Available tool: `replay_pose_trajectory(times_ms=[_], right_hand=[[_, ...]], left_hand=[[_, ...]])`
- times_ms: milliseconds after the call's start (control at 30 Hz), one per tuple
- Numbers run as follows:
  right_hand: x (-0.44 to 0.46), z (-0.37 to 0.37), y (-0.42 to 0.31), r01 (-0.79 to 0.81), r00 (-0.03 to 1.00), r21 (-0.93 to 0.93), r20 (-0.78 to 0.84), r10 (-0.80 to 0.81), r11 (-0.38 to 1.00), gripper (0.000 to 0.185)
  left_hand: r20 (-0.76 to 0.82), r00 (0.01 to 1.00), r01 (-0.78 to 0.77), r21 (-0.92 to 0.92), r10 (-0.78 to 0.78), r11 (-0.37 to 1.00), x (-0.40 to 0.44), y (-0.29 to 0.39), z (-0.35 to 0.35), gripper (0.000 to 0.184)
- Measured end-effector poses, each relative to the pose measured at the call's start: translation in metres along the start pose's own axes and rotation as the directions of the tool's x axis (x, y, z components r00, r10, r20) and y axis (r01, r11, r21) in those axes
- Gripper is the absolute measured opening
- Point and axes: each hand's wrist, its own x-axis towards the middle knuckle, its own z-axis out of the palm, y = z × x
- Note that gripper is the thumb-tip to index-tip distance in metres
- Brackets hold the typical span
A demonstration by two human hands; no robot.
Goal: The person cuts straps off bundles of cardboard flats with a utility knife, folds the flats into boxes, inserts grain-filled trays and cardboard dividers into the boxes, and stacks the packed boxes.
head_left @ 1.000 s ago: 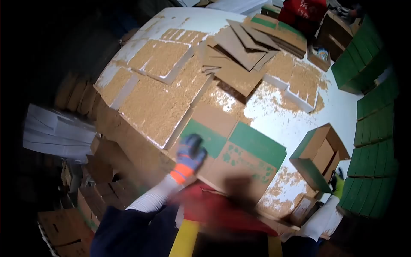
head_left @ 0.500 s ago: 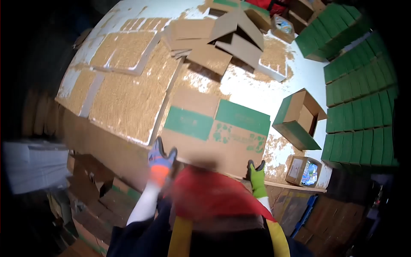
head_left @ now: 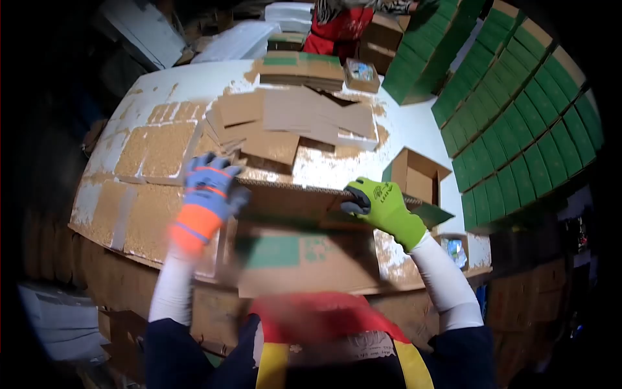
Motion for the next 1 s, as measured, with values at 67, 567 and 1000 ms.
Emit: replay_pose_trajectory(times_ms=[67,567,1000], right_hand=[[0.01,-0.008,0.006,0.057,0.997,0.079,-0.052,-0.053,0.995,0.046],[0.127,0.022,-0.022,0.171,0.985,0.023,-0.027,-0.171,0.985,0.036],[0.027,-0.037,0.017,0.19,0.78,0.119,-0.621,-0.076,0.975,0.076]], left_hand=[[-0.11,0.986,-0.132,-0.056,0.125,0.99,0.008,0.051,0.009,0.068],[-0.432,0.784,-0.608,-0.681,0.447,0.408,-0.055,0.126,-0.024,0.027],[-0.013,0.884,-0.449,-0.307,0.468,0.839,-0.016,0.024,0.087,0.048]])
